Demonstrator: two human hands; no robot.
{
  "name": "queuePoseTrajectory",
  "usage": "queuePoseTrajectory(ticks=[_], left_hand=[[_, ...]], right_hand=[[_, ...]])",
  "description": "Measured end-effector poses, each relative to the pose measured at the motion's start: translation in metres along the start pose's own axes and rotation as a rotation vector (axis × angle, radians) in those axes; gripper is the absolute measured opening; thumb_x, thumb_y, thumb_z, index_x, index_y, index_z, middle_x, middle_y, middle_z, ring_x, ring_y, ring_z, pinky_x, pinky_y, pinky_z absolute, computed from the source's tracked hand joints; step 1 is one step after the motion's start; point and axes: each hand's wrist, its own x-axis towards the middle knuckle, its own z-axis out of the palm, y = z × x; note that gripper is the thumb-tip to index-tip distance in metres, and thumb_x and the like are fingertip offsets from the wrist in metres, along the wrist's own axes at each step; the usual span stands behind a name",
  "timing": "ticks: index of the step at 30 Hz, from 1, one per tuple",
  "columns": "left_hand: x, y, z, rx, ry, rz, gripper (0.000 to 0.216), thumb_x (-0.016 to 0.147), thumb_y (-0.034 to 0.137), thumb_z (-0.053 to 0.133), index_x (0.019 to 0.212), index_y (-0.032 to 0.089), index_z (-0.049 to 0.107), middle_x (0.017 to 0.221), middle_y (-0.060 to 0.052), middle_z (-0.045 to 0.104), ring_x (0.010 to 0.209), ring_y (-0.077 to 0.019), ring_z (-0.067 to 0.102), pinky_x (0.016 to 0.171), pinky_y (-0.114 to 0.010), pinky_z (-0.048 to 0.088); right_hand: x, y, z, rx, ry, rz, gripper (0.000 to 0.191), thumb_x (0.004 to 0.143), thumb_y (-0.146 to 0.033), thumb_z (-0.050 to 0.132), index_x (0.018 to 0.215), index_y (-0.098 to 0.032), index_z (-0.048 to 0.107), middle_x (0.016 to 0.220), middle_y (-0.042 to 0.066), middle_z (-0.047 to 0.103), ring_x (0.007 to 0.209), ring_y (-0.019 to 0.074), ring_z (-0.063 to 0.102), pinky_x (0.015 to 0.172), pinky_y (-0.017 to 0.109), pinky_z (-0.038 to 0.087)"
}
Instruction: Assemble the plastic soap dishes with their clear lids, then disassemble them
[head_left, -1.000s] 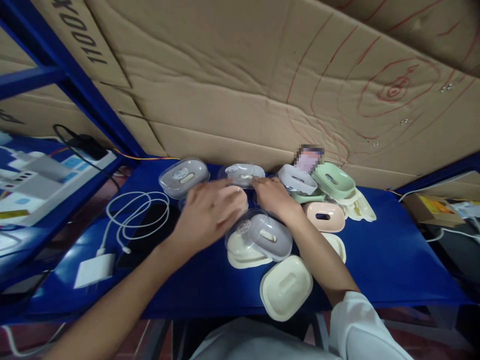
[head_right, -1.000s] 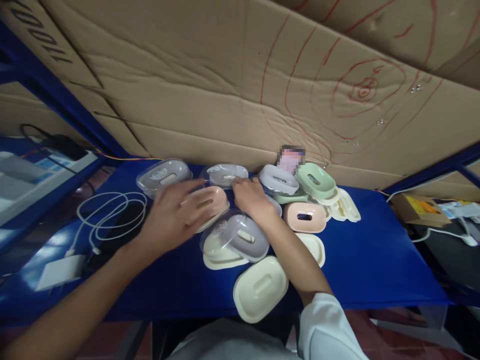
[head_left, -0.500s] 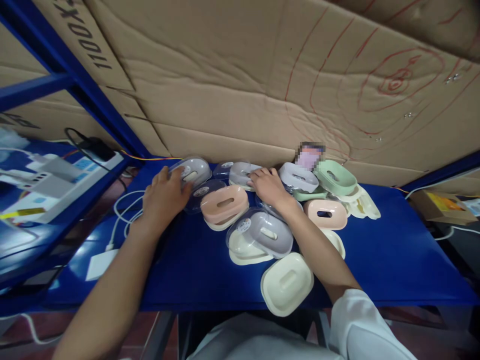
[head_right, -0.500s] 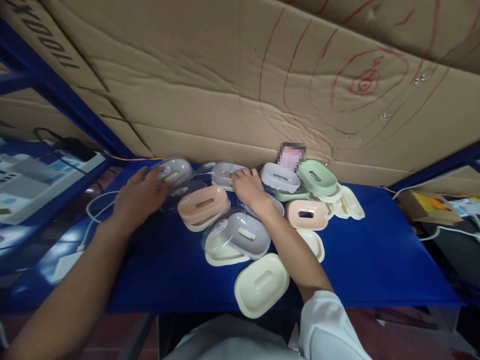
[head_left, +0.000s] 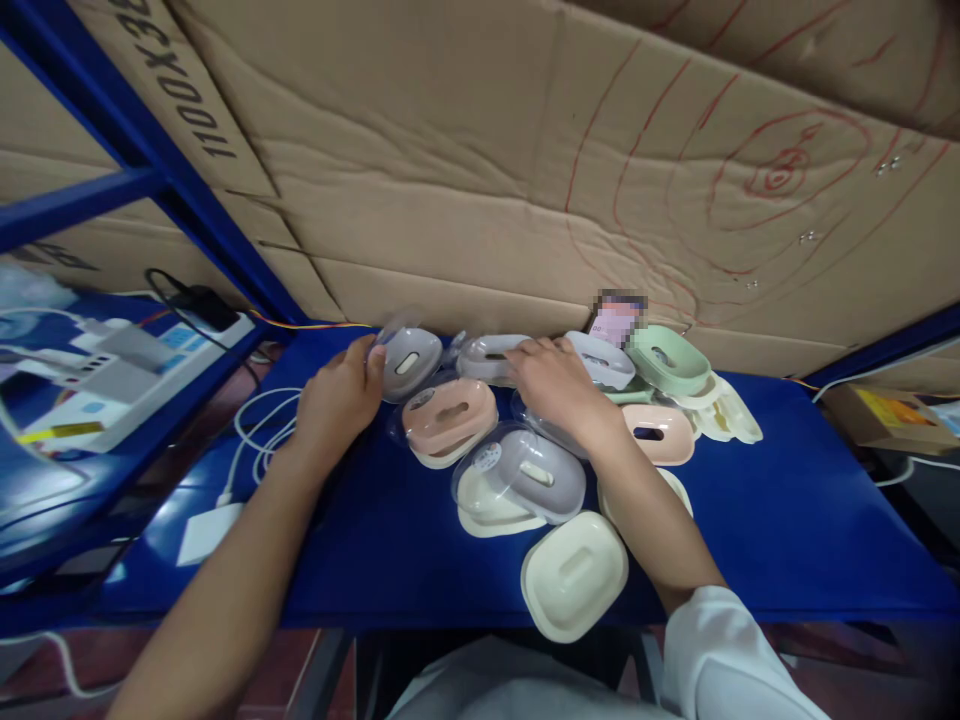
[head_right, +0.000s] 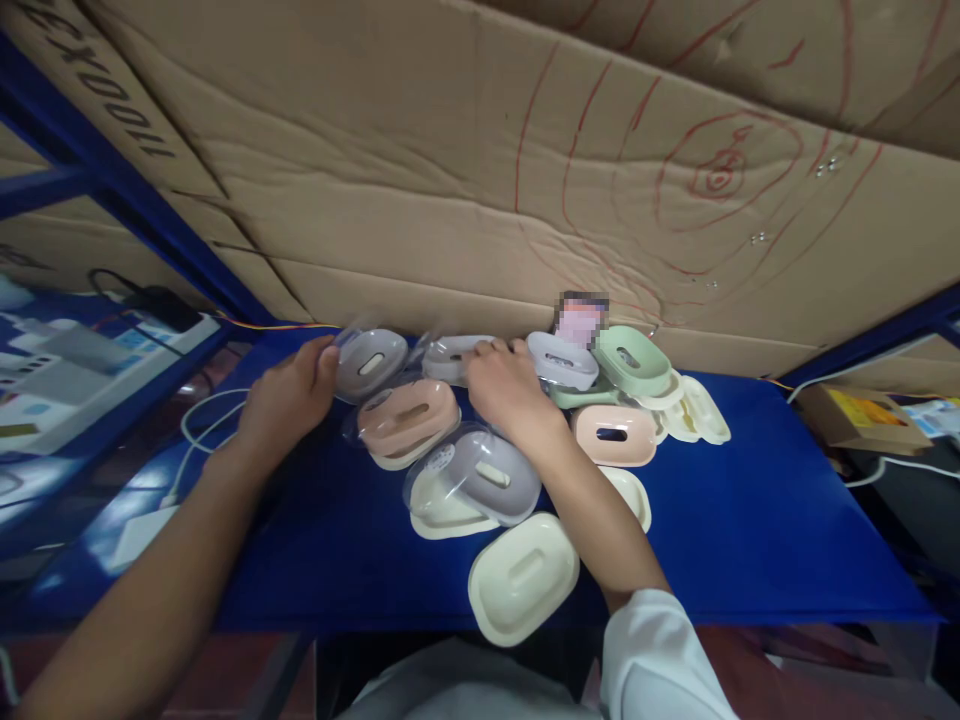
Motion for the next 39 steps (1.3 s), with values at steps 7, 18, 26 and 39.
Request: queuePoseTrajectory(ticks=[7,18,26,39], left_hand=[[-0.001,-0.002,0.015,-0.028,-0.01,0.061,0.049,0.11,0.033,0.029,0.152,0.02,0.051,0.169,-0.028,0.029,0.129,-0.0447,0.066,0.097,-0.064,0.058],[0.009,-0.024,0.036,-0.116,0.014,0.477,0.035,0.098,0.013,0.045,0.118,0.017,0.073,0.163,-0.017,0.043,0.157,-0.0362,0.037,0.127,-0.059,0.038],[0.012,-0.033,0.04,0.018,-0.001,0.528,0.04,0.105,0.033,0.046,0.133,0.021,0.073,0.159,-0.016,0.055,0.163,-0.0332,0.03,0.133,-0.062,0.026],[0.016,-0.031,0.037,-0.178,-0.044,0.356,0.054,0.104,0.053,0.045,0.138,0.018,0.069,0.159,-0.019,0.052,0.155,-0.0395,0.041,0.127,-0.059,0.035]], right_hand=[[-0.002,-0.013,-0.003,0.114,-0.032,-0.091,0.037,0.113,-0.028,0.045,0.144,-0.021,0.065,0.142,0.013,0.07,0.133,0.0288,0.062,0.107,0.044,0.043],[-0.002,0.001,0.007,0.276,0.021,-0.202,0.039,0.112,-0.025,0.045,0.145,-0.026,0.065,0.146,0.006,0.07,0.136,0.0217,0.064,0.114,0.036,0.046],[0.001,0.004,0.01,0.313,0.014,-0.227,0.038,0.111,-0.024,0.047,0.144,-0.025,0.066,0.146,0.007,0.069,0.137,0.0225,0.064,0.116,0.037,0.047],[0.003,0.005,0.01,0.37,0.057,-0.276,0.034,0.111,-0.024,0.048,0.136,-0.02,0.071,0.14,0.01,0.073,0.133,0.0254,0.067,0.114,0.04,0.05]])
